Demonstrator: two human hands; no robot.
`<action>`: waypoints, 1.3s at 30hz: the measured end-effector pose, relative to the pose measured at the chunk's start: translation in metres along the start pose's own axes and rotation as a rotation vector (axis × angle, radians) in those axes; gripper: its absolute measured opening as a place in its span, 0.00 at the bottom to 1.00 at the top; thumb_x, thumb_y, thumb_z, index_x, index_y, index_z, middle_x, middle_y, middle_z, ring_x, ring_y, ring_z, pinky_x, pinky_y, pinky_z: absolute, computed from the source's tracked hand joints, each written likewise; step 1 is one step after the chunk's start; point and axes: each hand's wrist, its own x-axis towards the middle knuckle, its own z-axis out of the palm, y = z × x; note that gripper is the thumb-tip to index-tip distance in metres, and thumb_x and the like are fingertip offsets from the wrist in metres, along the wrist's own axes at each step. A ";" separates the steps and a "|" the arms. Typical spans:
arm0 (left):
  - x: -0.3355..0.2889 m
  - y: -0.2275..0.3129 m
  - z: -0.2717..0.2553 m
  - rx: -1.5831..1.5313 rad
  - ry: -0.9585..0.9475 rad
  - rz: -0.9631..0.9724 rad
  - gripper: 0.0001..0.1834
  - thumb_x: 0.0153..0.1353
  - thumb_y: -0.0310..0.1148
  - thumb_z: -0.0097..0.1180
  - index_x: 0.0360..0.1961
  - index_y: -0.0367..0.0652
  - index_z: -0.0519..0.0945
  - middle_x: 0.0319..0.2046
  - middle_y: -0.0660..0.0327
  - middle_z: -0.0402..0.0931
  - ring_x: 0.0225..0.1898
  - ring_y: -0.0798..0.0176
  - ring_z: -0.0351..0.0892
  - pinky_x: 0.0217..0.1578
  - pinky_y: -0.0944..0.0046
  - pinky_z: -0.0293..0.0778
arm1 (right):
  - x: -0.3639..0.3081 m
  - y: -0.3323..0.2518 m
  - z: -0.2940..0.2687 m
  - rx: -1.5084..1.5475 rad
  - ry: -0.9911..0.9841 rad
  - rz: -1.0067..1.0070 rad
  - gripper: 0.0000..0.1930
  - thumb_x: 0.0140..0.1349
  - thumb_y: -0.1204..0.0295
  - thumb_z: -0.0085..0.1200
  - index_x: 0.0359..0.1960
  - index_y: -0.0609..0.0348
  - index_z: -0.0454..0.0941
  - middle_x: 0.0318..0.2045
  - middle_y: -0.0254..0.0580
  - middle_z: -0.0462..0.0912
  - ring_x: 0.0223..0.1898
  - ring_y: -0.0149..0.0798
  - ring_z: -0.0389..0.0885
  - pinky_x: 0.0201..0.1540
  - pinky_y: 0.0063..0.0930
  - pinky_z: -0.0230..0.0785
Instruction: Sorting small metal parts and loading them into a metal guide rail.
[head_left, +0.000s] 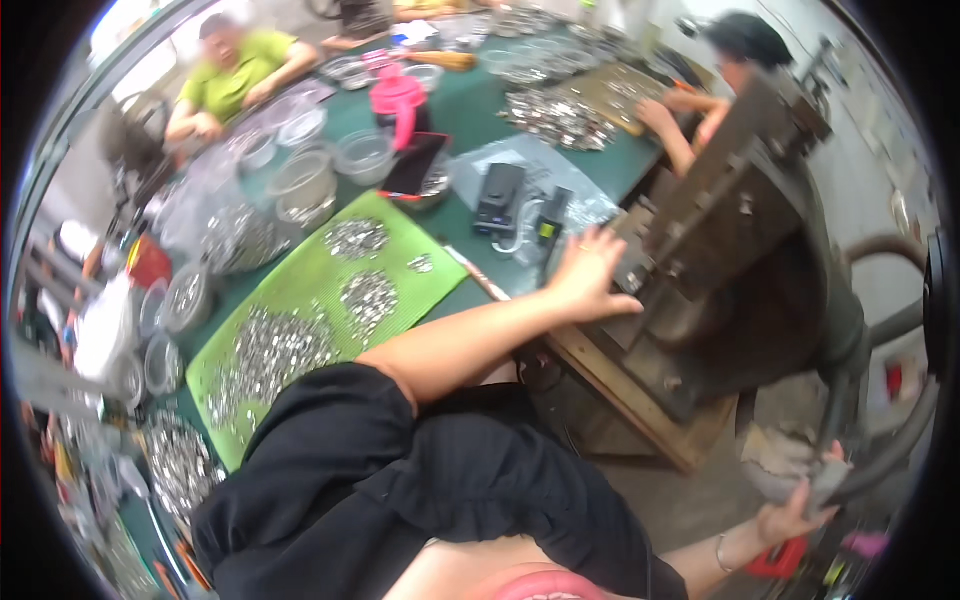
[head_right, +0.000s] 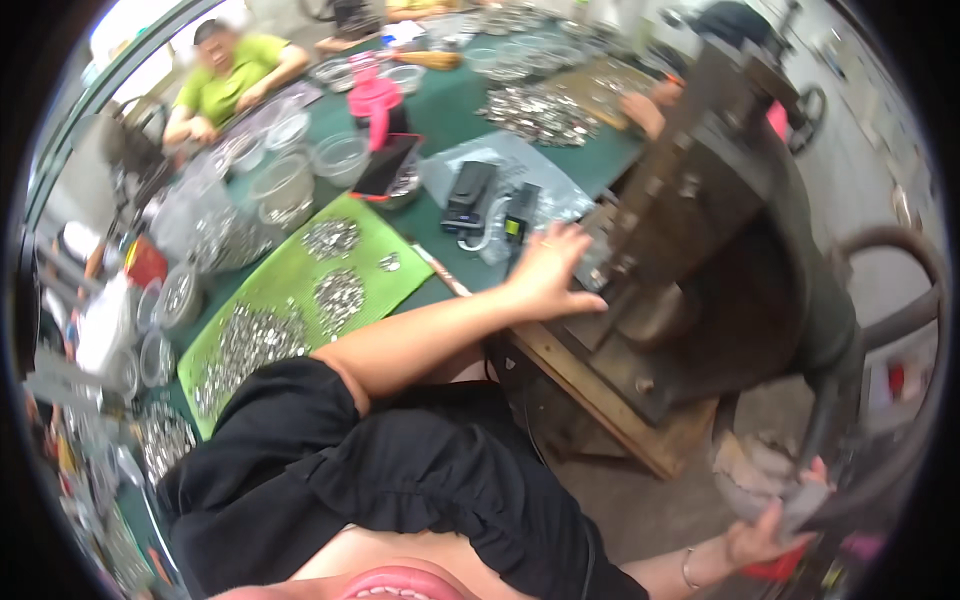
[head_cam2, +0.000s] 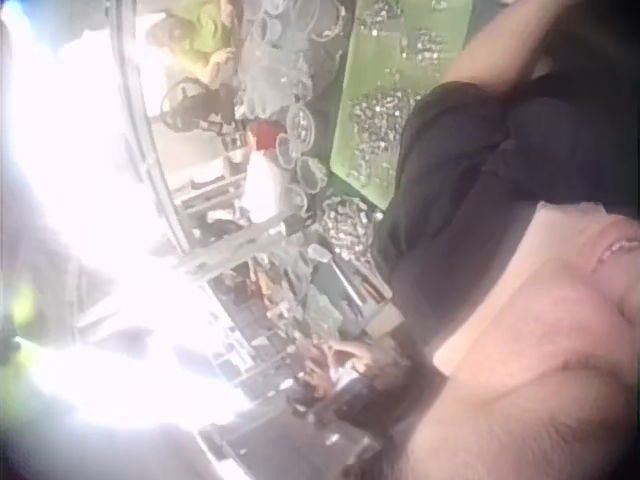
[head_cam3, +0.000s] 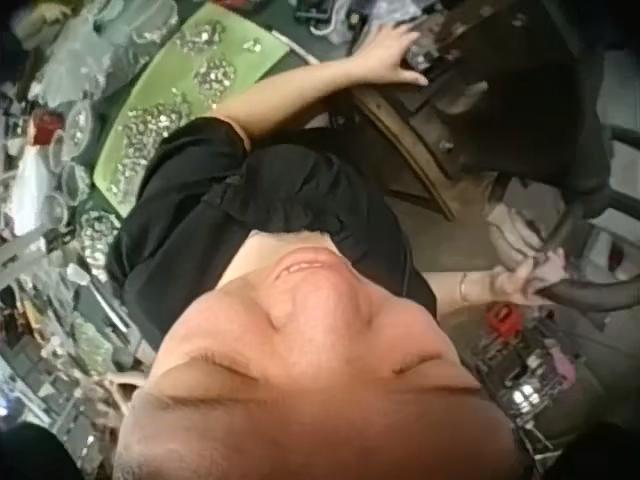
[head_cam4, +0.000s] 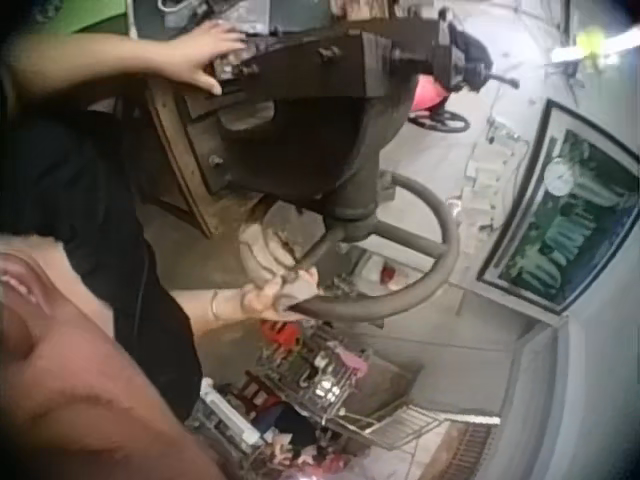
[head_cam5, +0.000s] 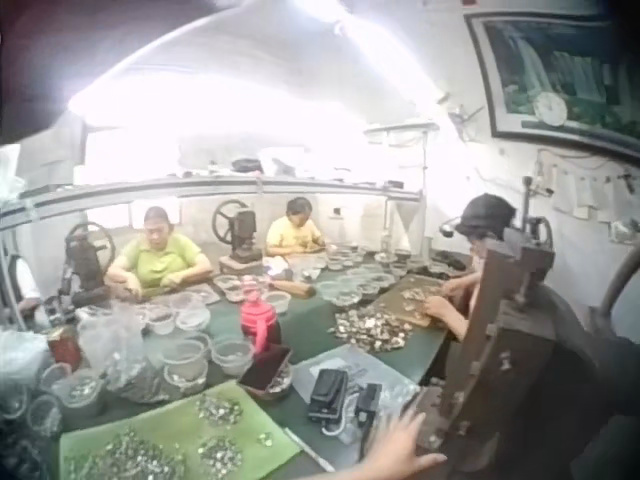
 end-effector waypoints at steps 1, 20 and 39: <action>-0.003 0.014 0.004 0.029 0.000 0.005 0.51 0.44 0.60 0.70 0.60 0.32 0.68 0.63 0.41 0.66 0.69 0.35 0.57 0.66 0.33 0.54 | 0.022 -0.010 -0.010 0.019 -0.046 0.036 0.32 0.60 0.71 0.49 0.64 0.81 0.60 0.55 0.63 0.75 0.60 0.49 0.72 0.63 0.41 0.61; -0.215 0.013 -0.160 0.860 0.434 -0.078 0.06 0.48 0.34 0.58 0.27 0.45 0.78 0.45 0.62 0.80 0.61 0.54 0.73 0.69 0.32 0.44 | -0.091 -0.235 0.371 1.542 -1.006 1.244 0.13 0.74 0.68 0.47 0.54 0.60 0.72 0.48 0.40 0.78 0.50 0.35 0.77 0.52 0.31 0.72; -0.408 0.053 -0.193 0.814 0.523 -1.022 0.42 0.51 0.42 0.71 0.66 0.49 0.65 0.65 0.54 0.62 0.68 0.41 0.57 0.62 0.26 0.49 | -0.164 -0.303 0.395 0.977 -1.083 -1.094 0.22 0.48 0.63 0.67 0.44 0.56 0.78 0.32 0.38 0.77 0.35 0.43 0.76 0.39 0.37 0.68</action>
